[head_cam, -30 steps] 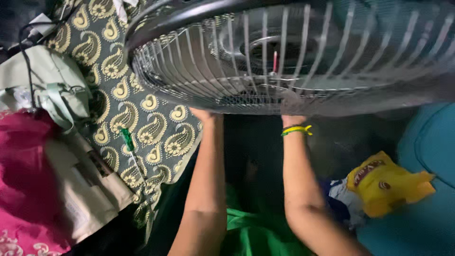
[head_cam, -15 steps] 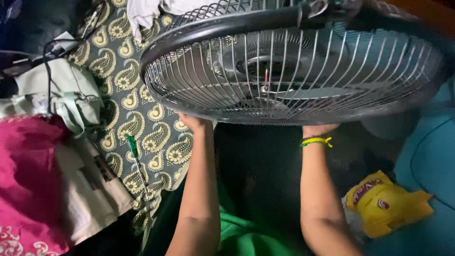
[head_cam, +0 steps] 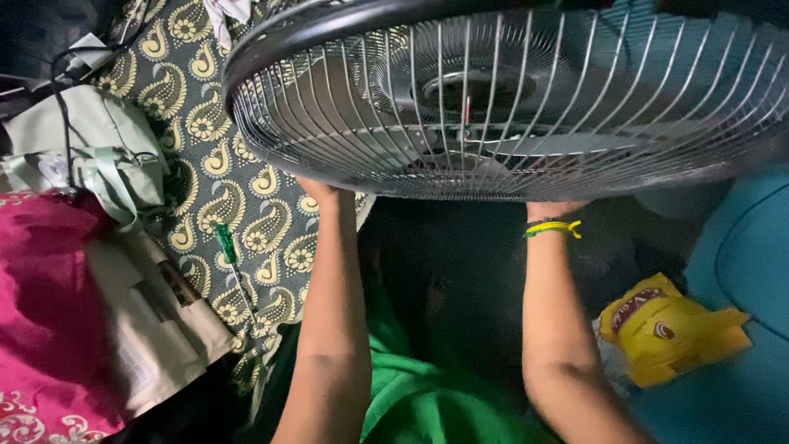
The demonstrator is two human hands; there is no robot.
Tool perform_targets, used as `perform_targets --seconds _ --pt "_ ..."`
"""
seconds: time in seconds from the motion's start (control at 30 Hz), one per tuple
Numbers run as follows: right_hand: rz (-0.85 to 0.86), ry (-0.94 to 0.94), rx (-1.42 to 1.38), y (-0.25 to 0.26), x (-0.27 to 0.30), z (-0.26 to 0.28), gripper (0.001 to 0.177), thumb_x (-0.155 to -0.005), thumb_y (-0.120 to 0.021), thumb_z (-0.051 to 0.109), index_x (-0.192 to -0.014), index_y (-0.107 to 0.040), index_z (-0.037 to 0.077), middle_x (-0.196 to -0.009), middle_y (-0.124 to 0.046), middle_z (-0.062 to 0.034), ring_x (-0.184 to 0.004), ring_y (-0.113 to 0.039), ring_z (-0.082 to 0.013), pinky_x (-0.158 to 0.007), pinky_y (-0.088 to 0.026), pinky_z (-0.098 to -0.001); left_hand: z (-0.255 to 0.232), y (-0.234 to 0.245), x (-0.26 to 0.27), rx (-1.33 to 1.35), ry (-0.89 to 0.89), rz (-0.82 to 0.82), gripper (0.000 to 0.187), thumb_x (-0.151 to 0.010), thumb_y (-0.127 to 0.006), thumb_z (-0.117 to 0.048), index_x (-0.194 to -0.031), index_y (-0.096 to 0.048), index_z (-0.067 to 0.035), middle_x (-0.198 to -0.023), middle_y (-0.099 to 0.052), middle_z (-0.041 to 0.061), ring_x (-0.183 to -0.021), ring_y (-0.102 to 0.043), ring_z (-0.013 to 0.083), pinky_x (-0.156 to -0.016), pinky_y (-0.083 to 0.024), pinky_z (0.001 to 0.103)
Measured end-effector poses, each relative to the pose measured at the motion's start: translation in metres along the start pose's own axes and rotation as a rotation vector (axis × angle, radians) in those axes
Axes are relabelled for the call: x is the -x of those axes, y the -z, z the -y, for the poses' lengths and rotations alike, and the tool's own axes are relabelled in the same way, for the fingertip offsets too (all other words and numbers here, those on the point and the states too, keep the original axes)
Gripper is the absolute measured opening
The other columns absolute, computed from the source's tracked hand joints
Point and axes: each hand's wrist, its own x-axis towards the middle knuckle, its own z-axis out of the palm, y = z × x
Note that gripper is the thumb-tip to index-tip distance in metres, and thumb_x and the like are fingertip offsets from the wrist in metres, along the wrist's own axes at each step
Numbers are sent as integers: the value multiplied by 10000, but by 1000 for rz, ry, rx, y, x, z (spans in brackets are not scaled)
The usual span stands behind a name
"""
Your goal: The person holds a table fan and uses a screwdriver to tighten a screw on the fan's front grille. The person rotates the fan to access the screw and continues tightening it.
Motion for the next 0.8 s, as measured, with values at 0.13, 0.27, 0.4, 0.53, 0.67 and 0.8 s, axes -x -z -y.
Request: perform_targets --seconds 0.13,0.27,0.4,0.53,0.67,0.8 --pt "-61 11 -80 3 4 2 726 -1020 -305 654 -1507 -470 142 -1596 -423 -119 -1478 -376 -346 -1264 -240 -570 -4 -2 17 332 -175 253 475 -1028 -563 -512 -1208 -583 -72 -1144 -691 118 -1036 -716 277 -931 -649 466" --pt "-316 1 113 9 8 -2 746 -985 -320 693 -1519 -464 194 -1610 -412 -95 -1488 -356 -348 -1250 -229 -583 -4 19 25 781 235 126 301 -997 -614 -349 -1104 -613 -67 -1059 -691 128 -981 -715 315 -929 -633 527" --pt "-414 43 162 25 15 -1 769 -950 -335 733 -1531 -459 245 -1624 -401 -72 -1497 -337 -350 -1236 -218 -596 -22 16 16 854 477 -72 287 -1002 -587 -306 -1141 -626 -58 -1055 -695 139 -965 -719 321 -890 -624 520" --pt "-193 -13 279 39 15 -1 786 -941 -365 747 -1560 -426 267 -1670 -351 -51 -1543 -292 -363 -1259 -210 -621 -40 13 6 483 183 27 321 -990 -569 -185 -1252 -635 -13 -1177 -715 127 -1046 -716 266 -943 -595 428" --pt "-453 25 229 37 20 -5 808 -1008 -364 774 -1603 -380 228 -1694 -291 -83 -1578 -272 -353 -1275 -207 -605 -26 12 5 358 16 -71 247 -994 -598 -92 -1189 -629 57 -1119 -698 137 -984 -689 264 -872 -586 413" --pt "-222 12 154 20 19 -6 707 -995 -368 651 -1578 -443 257 -1671 -392 -35 -1553 -329 -341 -1274 -221 -616 -13 29 -1 181 45 -101 187 -1025 -570 -20 -1203 -592 34 -1146 -642 92 -1010 -624 188 -893 -542 319"
